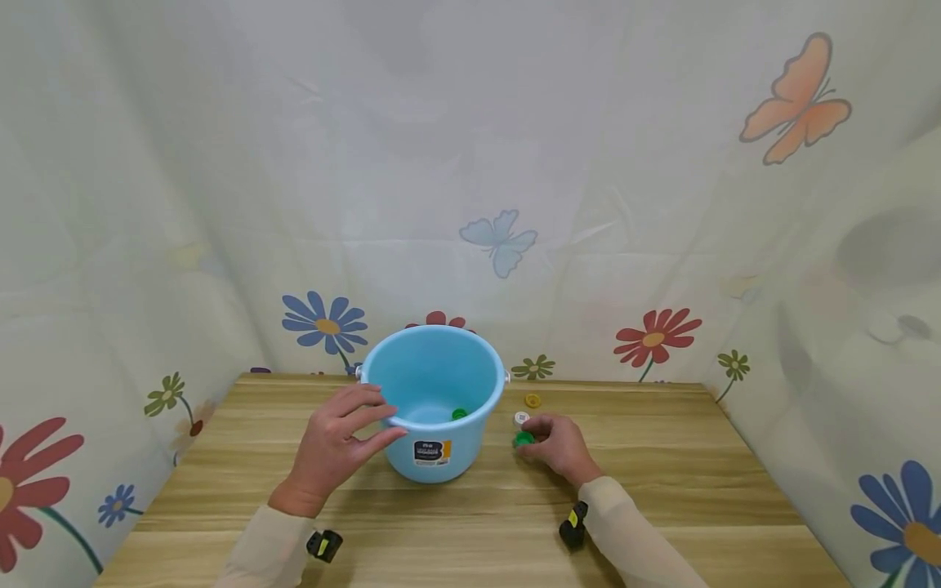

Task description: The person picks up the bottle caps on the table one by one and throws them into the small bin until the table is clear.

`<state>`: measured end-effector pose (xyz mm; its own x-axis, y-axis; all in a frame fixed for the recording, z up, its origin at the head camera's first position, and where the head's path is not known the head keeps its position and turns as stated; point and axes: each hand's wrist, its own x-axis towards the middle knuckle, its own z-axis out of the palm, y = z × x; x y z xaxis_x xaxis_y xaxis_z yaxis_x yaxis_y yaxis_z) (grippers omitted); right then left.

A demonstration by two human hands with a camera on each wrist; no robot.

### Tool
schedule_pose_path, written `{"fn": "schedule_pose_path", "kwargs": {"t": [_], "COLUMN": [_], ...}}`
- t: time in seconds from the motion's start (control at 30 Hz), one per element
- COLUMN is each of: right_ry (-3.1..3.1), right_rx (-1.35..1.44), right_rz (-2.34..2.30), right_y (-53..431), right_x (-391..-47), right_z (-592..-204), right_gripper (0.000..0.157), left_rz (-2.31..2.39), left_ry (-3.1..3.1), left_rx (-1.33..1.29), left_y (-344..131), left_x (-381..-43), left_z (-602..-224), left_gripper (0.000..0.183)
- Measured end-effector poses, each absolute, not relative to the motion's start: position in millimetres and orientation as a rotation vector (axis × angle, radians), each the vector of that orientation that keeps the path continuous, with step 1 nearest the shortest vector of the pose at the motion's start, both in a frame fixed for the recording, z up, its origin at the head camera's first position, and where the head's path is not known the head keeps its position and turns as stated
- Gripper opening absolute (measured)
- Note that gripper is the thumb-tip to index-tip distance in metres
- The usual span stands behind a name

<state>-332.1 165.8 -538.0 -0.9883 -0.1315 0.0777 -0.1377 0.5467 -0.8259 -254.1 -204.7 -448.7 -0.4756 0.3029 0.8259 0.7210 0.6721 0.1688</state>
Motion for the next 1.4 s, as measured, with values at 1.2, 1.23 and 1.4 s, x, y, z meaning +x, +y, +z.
{"fn": "schedule_pose_path", "kwargs": {"t": [1.2, 1.23, 1.4], "right_ry": [-2.760, -2.758, -2.750], "right_rx": [0.243, 0.237, 0.207], "right_rz": [1.476, 1.477, 1.492], "right_y": [167.5, 167.6, 167.7], "right_x": [-333.5, -333.3, -333.5], "right_z": [-543.1, -543.1, -542.5], "right_gripper": [0.029, 0.028, 0.028], "left_rz": [-0.649, -0.648, -0.639], "left_ry": [-2.079, -2.077, -2.062], "left_rx": [-0.767, -0.769, -0.778], "left_y": [-205.5, -205.3, -205.6], "left_x": [-254.5, -254.5, -255.6], "left_z": [-450.3, -449.7, -449.6], "left_gripper": [0.036, 0.036, 0.036]}}
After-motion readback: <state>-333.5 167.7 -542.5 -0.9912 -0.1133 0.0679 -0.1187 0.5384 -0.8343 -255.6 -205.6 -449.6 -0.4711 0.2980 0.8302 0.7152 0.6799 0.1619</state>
